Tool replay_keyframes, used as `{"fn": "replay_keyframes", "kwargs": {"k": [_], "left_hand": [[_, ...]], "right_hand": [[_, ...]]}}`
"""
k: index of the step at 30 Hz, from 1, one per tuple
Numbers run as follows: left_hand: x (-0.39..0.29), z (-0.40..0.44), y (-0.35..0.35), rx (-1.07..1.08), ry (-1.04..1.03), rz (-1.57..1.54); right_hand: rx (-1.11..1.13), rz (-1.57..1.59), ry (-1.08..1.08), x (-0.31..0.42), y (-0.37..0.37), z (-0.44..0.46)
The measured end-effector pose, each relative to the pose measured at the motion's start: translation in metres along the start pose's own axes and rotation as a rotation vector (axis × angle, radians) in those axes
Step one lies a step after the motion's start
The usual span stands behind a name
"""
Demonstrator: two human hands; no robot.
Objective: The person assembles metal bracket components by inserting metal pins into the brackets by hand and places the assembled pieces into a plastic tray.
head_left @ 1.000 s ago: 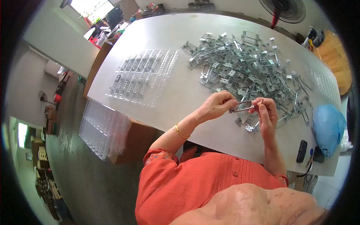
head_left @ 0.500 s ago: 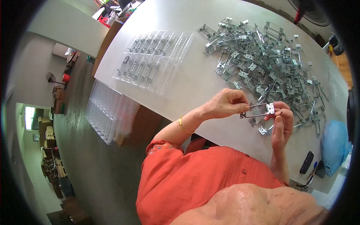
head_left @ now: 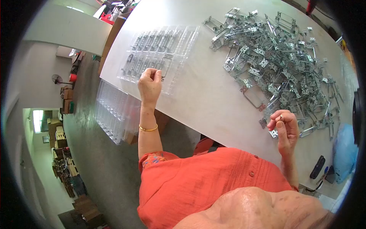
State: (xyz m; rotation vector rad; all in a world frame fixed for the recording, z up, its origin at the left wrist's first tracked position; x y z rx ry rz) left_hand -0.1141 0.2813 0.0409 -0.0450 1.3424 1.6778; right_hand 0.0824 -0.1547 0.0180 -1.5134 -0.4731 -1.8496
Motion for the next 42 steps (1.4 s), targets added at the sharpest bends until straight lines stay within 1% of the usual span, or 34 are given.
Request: {"fn": "replay_keyframes", "kwargs": {"k": [4,11,17,20,23,29,38,41,42], "left_hand": [[0.037,0.004,-0.003,0.007,0.054,0.061],[0.056,0.008,-0.014,0.025,0.020,0.144],[0.048,0.005,-0.018,0.046,-0.038,0.183],[0.058,0.005,-0.026,0.089,-0.005,0.212],[0.051,0.002,-0.026,0.101,-0.029,0.276],[0.046,0.003,-0.026,0.115,-0.025,0.298],[0.040,0.000,-0.028,0.092,-0.053,0.350],[0.036,0.000,-0.024,0.003,-0.153,0.429],[0.030,-0.001,-0.023,-0.004,-0.147,0.414]], "right_hand": [[0.002,0.001,-0.015,-0.003,0.000,0.002],[0.012,0.022,-0.037,-0.007,0.001,0.001],[0.019,0.033,-0.049,-0.005,-0.002,0.001],[0.021,0.046,-0.059,-0.005,-0.004,0.000],[0.026,0.047,-0.063,-0.006,-0.005,0.000],[0.031,0.052,-0.068,-0.006,-0.005,-0.001],[0.041,0.046,-0.068,-0.006,-0.006,0.000],[0.035,0.050,-0.072,-0.007,-0.007,-0.001],[0.027,0.048,-0.076,-0.008,-0.005,-0.002]]}}
Point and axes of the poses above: each hand's wrist, its own z-axis towards the middle knuckle, its own y-axis out of the back of the hand, x = y × z, the point moved 7 cm from there along z, towards the middle knuckle, and after that the axes turned 2 degrees about -x, right-handed, at the moved point
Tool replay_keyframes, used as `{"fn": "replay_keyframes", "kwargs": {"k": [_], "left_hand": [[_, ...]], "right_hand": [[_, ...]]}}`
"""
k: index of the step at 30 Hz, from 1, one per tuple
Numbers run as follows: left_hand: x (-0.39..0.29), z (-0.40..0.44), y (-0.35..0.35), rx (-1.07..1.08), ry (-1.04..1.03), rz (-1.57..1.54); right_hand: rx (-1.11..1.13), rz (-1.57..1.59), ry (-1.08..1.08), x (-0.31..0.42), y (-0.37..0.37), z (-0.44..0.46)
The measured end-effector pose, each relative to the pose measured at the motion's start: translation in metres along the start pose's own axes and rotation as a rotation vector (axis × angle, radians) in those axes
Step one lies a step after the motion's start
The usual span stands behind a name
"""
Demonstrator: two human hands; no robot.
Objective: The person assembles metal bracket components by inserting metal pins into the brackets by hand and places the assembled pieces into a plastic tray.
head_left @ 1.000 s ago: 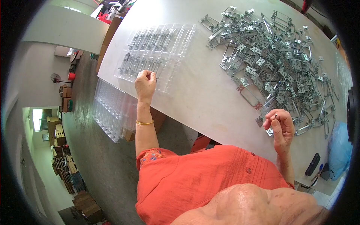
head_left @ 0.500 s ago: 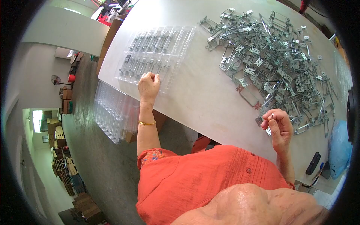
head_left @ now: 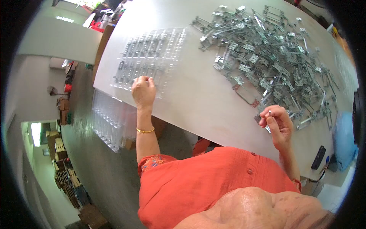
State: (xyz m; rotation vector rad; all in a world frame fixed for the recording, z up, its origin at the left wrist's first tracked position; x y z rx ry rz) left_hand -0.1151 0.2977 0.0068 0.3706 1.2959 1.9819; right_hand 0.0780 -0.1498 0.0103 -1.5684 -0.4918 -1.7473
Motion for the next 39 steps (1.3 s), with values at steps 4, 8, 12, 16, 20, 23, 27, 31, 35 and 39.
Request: {"fn": "replay_keyframes", "kwargs": {"k": [4,8,12,16,20,23,27,31,35,39], "left_hand": [[-0.050,0.005,0.032,-0.068,-0.032,-0.157],[-0.120,-0.004,0.061,-0.145,-0.161,-0.478],[-0.195,-0.028,0.113,-0.193,-0.412,-0.855],[-0.238,-0.067,0.187,-0.117,-0.946,-1.450],[-0.258,-0.067,0.223,-0.221,-1.127,-1.769],[-0.252,-0.071,0.223,-0.258,-1.150,-1.747],[-0.269,-0.065,0.222,-0.205,-1.051,-1.688],[-0.268,-0.061,0.209,0.448,-1.014,-1.568],[-0.267,-0.065,0.198,0.429,-0.935,-1.703],[-0.267,-0.065,0.202,0.324,-0.989,-1.771]], "right_hand": [[0.017,0.021,-0.011,0.000,-0.002,0.000],[0.028,-0.021,-0.033,0.000,-0.003,0.000],[0.026,-0.025,-0.008,-0.001,-0.002,0.000],[-0.015,-0.006,-0.030,-0.004,0.007,0.000],[-0.039,0.016,-0.020,-0.003,0.011,-0.001],[-0.028,0.000,0.001,0.000,0.013,0.000],[-0.029,0.006,0.004,0.000,0.015,0.001],[-0.061,0.018,0.024,0.000,0.017,0.001],[-0.054,0.020,0.018,-0.002,0.017,0.001],[-0.053,0.030,0.021,-0.003,0.016,0.002]]}}
Point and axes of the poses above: each hand's wrist, its own z-axis towards the middle knuckle, its own y-axis out of the back of the hand, x = y × z, the point moved 7 cm from there along z, towards the middle knuckle, and after that the axes turned 2 degrees about -x, right-handed, at the moved point
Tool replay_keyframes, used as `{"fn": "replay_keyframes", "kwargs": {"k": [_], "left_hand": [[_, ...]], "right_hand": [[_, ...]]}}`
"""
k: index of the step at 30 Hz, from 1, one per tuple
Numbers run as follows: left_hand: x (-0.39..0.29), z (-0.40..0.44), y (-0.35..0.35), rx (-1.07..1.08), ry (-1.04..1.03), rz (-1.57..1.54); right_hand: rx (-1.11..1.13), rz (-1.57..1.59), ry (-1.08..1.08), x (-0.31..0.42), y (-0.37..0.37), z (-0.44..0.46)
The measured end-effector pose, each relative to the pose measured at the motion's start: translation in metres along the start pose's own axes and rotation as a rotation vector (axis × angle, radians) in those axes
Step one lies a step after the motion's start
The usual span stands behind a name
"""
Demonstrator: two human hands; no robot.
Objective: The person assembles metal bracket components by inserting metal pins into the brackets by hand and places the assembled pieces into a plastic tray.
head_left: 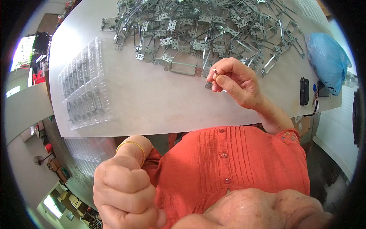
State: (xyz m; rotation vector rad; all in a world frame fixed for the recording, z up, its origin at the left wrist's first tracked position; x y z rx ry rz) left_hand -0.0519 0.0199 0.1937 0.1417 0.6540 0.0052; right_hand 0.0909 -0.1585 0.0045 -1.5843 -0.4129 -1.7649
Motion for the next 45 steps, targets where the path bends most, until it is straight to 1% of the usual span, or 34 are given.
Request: {"fn": "replay_keyframes", "kwargs": {"k": [2,4,7,18,21,24,25,27,28,30,36,40,43,45], "left_hand": [[-0.001,0.001,0.000,0.000,-0.081,-0.003],[-0.004,0.004,-0.001,0.007,-0.111,-0.032],[-0.003,0.008,-0.003,0.019,-0.149,-0.100],[-0.005,0.028,-0.003,0.114,-0.245,-0.342],[0.006,0.008,0.000,-0.082,-0.232,-0.307],[0.036,-0.022,0.013,-0.144,0.082,0.136],[0.056,-0.033,0.017,-0.187,0.239,0.414],[0.095,-0.039,0.016,-0.129,0.381,0.744],[0.120,-0.031,0.006,-0.026,0.370,0.795],[0.152,-0.049,-0.005,0.190,0.254,0.974],[0.195,-0.081,-0.029,0.466,0.348,1.071],[0.202,-0.086,-0.030,0.530,0.390,1.111],[0.197,-0.082,-0.028,0.498,0.418,1.048],[0.186,-0.074,-0.021,0.380,0.447,0.924]], "right_hand": [[0.001,0.006,-0.001,0.000,-0.001,0.000],[-0.002,0.014,-0.004,0.000,-0.001,0.001],[0.039,-0.053,-0.027,0.001,-0.002,0.000],[0.039,-0.048,-0.001,0.000,-0.002,-0.001],[0.029,-0.041,-0.001,0.000,-0.001,-0.001],[0.014,-0.029,-0.018,0.000,0.000,-0.001],[0.009,-0.030,-0.024,0.000,0.000,-0.001],[-0.017,-0.007,-0.026,-0.001,0.001,-0.001],[-0.030,0.003,-0.029,-0.002,0.002,-0.001],[-0.044,0.014,-0.053,-0.002,0.002,-0.001],[-0.072,0.027,-0.052,-0.003,0.003,-0.001],[-0.075,0.033,-0.050,-0.004,0.005,0.000],[-0.079,0.024,-0.044,-0.003,0.005,0.000],[-0.093,0.035,-0.062,-0.003,0.006,0.000]]}}
Point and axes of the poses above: each hand's wrist, its own z-axis towards the middle knuckle, its own y-axis out of the back of the hand, x = y × z, the point moved 7 cm from there along z, towards the middle knuckle, and after that the axes turned 2 degrees about -x, right-handed, at the moved point
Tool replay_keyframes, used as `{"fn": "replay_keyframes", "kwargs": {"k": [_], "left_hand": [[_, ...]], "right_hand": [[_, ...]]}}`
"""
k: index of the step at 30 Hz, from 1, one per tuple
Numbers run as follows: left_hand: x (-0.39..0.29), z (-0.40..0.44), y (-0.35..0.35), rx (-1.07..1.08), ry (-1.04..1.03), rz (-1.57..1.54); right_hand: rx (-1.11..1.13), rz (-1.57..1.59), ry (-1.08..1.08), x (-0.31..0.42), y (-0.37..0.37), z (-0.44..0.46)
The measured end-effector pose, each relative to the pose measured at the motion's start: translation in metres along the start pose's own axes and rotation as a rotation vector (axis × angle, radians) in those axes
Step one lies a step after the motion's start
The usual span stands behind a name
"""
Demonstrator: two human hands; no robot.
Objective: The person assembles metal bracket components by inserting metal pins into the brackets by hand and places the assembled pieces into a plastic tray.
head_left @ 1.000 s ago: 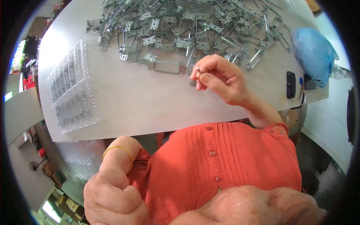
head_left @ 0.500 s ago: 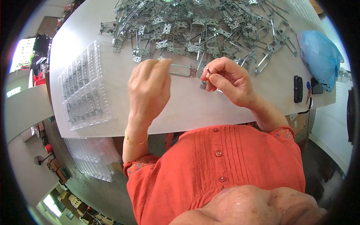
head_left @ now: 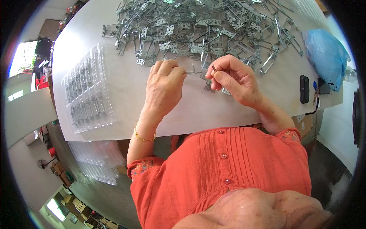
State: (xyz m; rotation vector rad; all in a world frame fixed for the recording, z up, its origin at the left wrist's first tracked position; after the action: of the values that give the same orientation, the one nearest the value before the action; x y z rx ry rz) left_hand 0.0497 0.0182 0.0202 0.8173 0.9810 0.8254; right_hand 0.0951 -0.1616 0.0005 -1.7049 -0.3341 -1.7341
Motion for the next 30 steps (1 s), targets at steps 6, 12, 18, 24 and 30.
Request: {"fn": "replay_keyframes", "kwargs": {"k": [6,12,18,24,30], "left_hand": [[0.025,-0.008,-0.008,0.046,0.406,-0.864],[0.010,-0.008,-0.028,0.197,0.661,-1.445],[0.008,-0.002,-0.031,0.131,0.627,-1.438],[0.005,0.001,-0.028,0.111,0.542,-1.283],[0.005,0.000,-0.022,0.064,0.454,-1.100]], "right_hand": [[-0.046,0.031,-0.084,-0.005,0.003,0.002],[-0.074,-0.006,-0.212,-0.004,0.006,0.003],[-0.065,-0.037,-0.262,-0.005,0.004,0.003],[-0.074,-0.024,-0.277,-0.007,0.005,0.002],[-0.087,-0.070,-0.260,-0.013,0.005,0.002]]}}
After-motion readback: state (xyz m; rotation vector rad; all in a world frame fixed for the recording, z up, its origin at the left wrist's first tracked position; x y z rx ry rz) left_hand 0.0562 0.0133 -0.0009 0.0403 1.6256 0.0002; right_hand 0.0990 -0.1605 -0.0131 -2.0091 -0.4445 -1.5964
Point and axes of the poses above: each hand's wrist, its own z-axis towards the middle knuckle, its own y-axis out of the back of the hand, x = y × z, the point moved 7 cm from there along z, towards the middle knuckle, and after that the axes turned 2 degrees about -x, right-handed, at the moved point
